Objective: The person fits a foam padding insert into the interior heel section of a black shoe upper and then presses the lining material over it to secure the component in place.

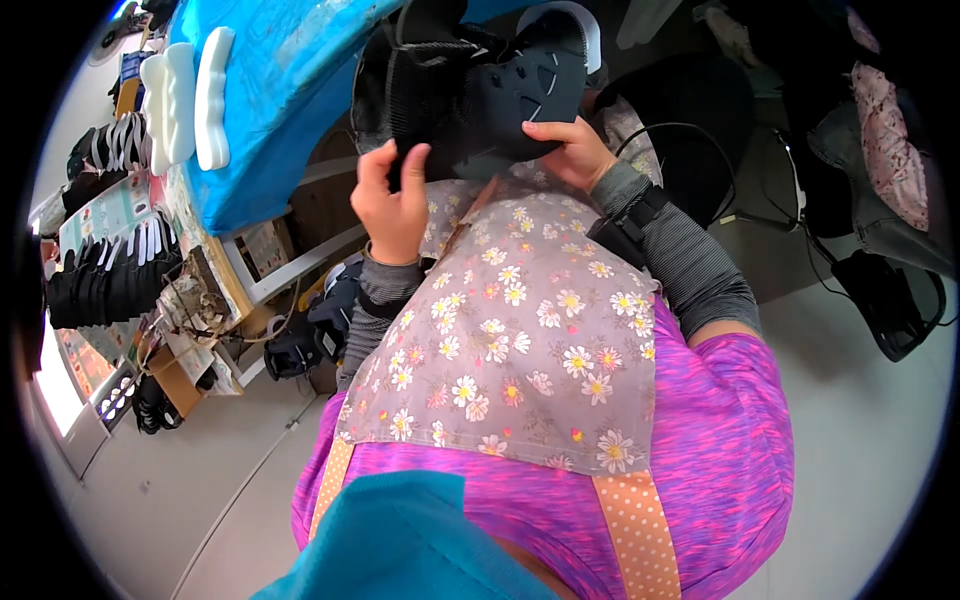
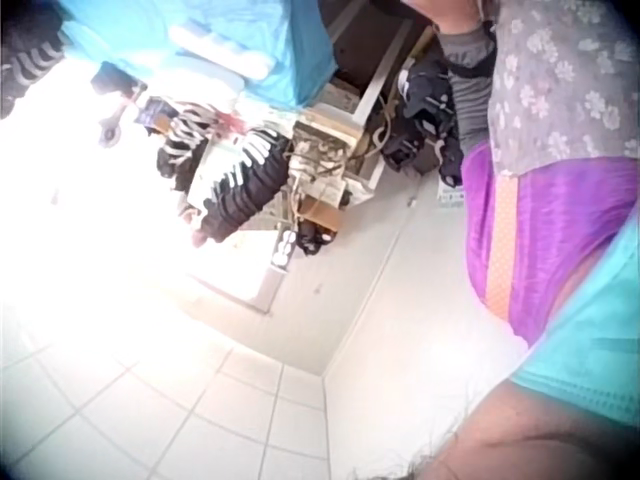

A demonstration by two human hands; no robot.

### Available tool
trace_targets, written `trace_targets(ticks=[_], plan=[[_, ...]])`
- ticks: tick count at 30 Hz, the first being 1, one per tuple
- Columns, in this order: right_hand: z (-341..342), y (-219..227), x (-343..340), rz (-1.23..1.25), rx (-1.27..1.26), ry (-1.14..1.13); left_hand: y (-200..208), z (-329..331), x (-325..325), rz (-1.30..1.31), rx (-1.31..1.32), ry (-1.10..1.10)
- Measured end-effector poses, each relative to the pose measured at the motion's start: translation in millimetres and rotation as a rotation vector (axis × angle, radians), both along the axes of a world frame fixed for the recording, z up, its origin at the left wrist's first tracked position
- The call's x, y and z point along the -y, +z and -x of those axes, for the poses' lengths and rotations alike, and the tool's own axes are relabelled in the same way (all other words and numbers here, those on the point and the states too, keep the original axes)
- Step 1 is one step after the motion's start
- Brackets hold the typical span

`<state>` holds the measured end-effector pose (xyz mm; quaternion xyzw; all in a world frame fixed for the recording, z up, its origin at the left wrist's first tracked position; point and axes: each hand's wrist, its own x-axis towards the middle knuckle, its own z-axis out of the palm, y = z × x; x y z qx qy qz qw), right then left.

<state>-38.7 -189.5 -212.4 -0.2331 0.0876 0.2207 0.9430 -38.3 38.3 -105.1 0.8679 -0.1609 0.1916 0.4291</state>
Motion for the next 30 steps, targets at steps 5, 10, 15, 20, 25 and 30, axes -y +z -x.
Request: trace_targets(ticks=[5,10,15,20,25,30], plan=[[5,7,-2,-0.062,0.033,0.028,16,-16,-12,-0.253,0.265,0.115],[-1,18,-1,-0.136,0.036,-0.013,47,-28,7,-0.277,0.178,0.23],[-12,35,7,0.003,0.165,-0.017,79,-73,34,-0.512,-0.008,0.219],[-8,16,4,-0.036,-0.054,-0.091,25,-124,59,-0.831,0.163,0.129],[-5,19,-4,-0.111,-0.078,-0.123,6,-142,70,-0.859,0.212,-0.027],[0,20,-6,-0.175,-0.103,-0.119,-14,-155,64,-1.037,0.155,-0.299]])
